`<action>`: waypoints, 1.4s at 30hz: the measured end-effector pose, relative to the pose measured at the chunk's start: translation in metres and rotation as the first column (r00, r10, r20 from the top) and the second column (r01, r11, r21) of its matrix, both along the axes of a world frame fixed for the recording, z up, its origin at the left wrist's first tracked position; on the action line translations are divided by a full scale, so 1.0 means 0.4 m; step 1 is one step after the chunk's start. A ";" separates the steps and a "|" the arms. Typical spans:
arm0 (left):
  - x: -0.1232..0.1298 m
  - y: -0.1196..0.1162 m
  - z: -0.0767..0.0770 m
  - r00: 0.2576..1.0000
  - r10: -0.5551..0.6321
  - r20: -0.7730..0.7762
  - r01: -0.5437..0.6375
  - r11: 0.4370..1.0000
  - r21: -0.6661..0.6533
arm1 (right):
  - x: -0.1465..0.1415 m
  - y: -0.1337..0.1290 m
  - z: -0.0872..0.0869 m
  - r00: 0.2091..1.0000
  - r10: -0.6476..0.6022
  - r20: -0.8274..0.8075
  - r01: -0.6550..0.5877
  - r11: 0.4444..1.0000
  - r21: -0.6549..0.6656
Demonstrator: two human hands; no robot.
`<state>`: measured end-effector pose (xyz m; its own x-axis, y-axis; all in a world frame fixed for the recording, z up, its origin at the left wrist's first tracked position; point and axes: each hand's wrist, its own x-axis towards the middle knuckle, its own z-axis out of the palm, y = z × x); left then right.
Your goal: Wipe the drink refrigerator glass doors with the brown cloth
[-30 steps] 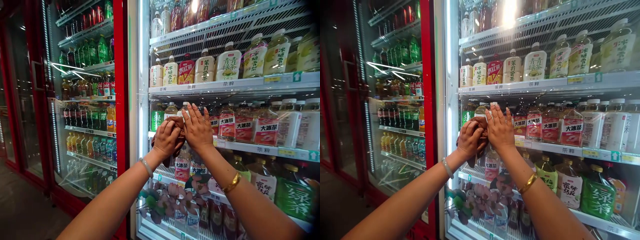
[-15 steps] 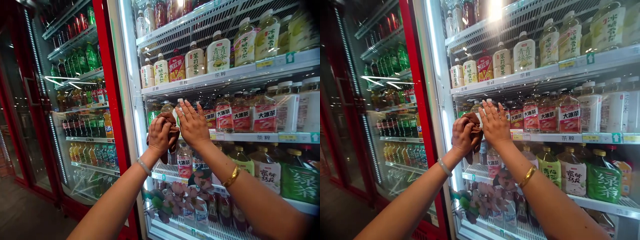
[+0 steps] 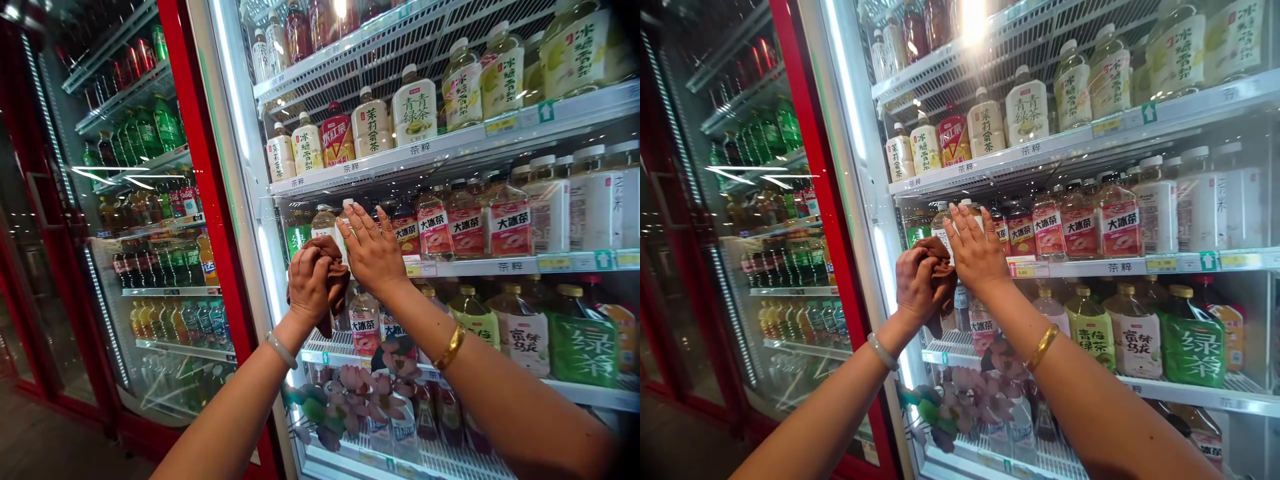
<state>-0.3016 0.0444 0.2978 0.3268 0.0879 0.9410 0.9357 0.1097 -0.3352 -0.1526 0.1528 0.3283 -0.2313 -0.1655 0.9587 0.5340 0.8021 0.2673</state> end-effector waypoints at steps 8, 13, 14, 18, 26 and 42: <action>-0.007 0.033 0.136 0.961 -0.032 0.276 -0.029 0.976 0.214 | -0.004 0.007 0.001 1.000 -0.006 -0.028 0.007 0.999 0.037; 0.035 0.032 -0.009 0.991 -0.001 0.134 -0.012 0.995 0.101 | -0.002 -0.004 0.000 0.999 -0.050 -0.016 0.051 0.996 0.076; 0.035 0.030 -0.019 0.996 0.014 0.094 -0.020 0.997 0.070 | 0.001 -0.005 0.000 0.998 -0.064 -0.019 0.066 0.994 0.085; 0.018 0.023 0.077 0.998 0.046 0.035 -0.047 0.999 0.010 | 0.037 0.013 0.028 0.995 -0.103 0.006 0.100 0.974 0.204; 0.104 0.068 0.172 0.983 0.036 0.180 -0.061 0.989 0.136 | 0.203 0.087 0.125 0.988 -0.149 0.043 0.134 0.960 0.245; 0.196 0.091 0.157 0.999 0.029 0.030 -0.030 0.999 0.034 | 0.225 0.101 0.081 0.991 -0.078 0.110 0.061 0.987 0.152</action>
